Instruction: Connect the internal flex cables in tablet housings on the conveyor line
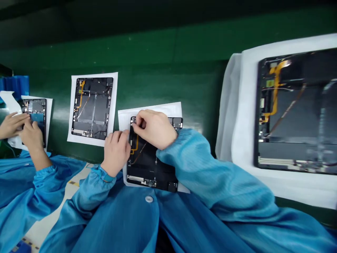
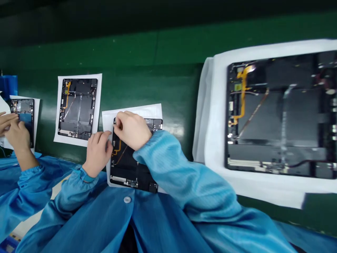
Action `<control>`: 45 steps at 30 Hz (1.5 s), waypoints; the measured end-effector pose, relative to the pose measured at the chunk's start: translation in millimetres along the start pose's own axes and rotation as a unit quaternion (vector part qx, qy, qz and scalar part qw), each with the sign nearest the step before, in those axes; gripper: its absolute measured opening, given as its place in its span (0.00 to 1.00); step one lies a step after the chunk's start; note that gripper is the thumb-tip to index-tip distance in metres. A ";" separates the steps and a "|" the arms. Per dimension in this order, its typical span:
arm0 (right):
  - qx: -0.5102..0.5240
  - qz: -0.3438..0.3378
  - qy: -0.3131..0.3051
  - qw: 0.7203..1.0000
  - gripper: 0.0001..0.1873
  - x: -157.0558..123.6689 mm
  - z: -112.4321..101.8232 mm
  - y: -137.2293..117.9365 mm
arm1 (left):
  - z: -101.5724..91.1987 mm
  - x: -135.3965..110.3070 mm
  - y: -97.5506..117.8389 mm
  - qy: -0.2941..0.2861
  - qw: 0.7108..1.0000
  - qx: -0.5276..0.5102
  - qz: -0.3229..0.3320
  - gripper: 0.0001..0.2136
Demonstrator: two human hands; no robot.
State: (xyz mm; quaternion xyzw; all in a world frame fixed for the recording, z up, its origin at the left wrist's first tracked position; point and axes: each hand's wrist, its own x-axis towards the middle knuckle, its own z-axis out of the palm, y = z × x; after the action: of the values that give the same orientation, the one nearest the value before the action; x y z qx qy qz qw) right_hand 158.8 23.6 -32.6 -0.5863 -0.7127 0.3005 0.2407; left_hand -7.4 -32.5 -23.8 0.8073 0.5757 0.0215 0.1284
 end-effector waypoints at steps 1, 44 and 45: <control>0.032 0.000 -0.012 0.999 0.09 -0.9 -2.1 1.9 | -0.9 3.4 -1.9 -0.021 0.999 -0.027 0.010 0.14; -0.093 -0.078 0.032 0.992 0.14 -77.2 4.2 14.4 | -43.5 81.5 0.6 -0.214 0.957 0.035 0.194 0.07; -0.100 -0.080 0.037 0.991 0.14 -76.8 4.0 14.9 | -43.1 84.6 -0.1 -0.226 0.951 0.030 0.210 0.07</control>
State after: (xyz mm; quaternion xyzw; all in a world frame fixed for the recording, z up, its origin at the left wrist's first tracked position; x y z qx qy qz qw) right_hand 181.4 -50.3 -45.3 -0.5597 -0.7740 0.1855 0.2306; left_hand 13.0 54.5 8.2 0.8973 0.3491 -0.1523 0.2233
